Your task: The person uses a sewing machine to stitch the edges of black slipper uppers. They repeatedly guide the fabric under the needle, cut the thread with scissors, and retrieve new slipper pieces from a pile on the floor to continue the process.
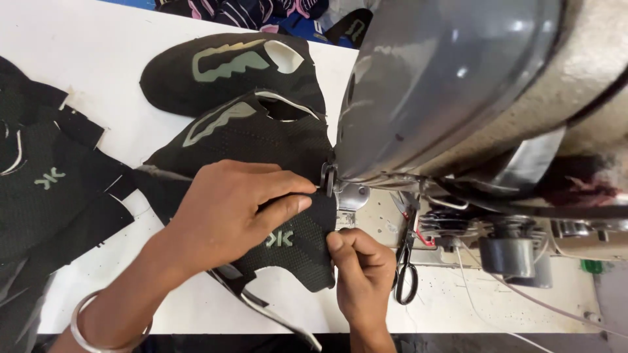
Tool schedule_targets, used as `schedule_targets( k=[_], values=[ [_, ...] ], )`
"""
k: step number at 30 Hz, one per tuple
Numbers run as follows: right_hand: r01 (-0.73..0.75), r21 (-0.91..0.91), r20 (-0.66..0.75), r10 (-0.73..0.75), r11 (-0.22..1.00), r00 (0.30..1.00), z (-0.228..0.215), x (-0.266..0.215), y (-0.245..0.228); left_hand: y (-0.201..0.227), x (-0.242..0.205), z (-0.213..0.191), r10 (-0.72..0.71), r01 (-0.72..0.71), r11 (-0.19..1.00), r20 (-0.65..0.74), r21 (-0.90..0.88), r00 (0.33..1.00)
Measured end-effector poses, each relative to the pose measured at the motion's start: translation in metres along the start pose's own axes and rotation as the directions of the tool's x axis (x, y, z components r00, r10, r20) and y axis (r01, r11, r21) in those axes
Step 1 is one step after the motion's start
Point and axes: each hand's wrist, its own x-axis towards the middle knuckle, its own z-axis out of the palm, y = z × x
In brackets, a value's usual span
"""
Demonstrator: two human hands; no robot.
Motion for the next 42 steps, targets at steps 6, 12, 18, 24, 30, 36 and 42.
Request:
schedule_targets(
  k=[6, 12, 18, 24, 30, 36, 42],
  values=[
    [-0.194, -0.040, 0.143, 0.197, 0.980, 0.970, 0.003, -0.019, -0.007, -0.018, 0.015, -0.006, 0.126, -0.128, 0.989, 0.042, 0.069, 0.991],
    [-0.163, -0.061, 0.136, 0.170, 0.985, 0.976, 0.011, -0.018, -0.004, -0.008, 0.014, -0.010, 0.172, -0.183, 0.953, 0.064, 0.240, 0.983],
    [-0.082, -0.027, 0.092, 0.084, 0.996, 0.992, 0.000, 0.003, 0.000, -0.010, 0.013, -0.003, 0.081, -0.087, 0.983, 0.039, 0.162, 0.996],
    [-0.059, -0.075, -0.038, 0.056, 0.995, 0.998, 0.030, 0.019, -0.019, -0.020, 0.045, -0.004, 0.145, -0.146, 0.964, 0.019, 0.221, 0.989],
    [0.018, -0.230, -0.252, -0.078, 0.973, 0.965, 0.052, 0.015, -0.012, -0.031, 0.081, 0.004, 0.357, -0.347, 0.852, 0.051, 0.392, 0.933],
    [0.133, -0.330, -0.082, -0.168, 0.935, 0.982, 0.018, -0.005, 0.015, -0.027, -0.012, 0.038, 0.445, -0.261, 0.842, -0.334, 0.472, 0.831],
    [0.197, -0.439, 0.199, -0.119, 0.876, 0.973, 0.006, -0.031, 0.041, -0.022, -0.073, 0.063, 0.304, -0.214, 0.899, -0.195, 0.381, 0.933]
  ],
)
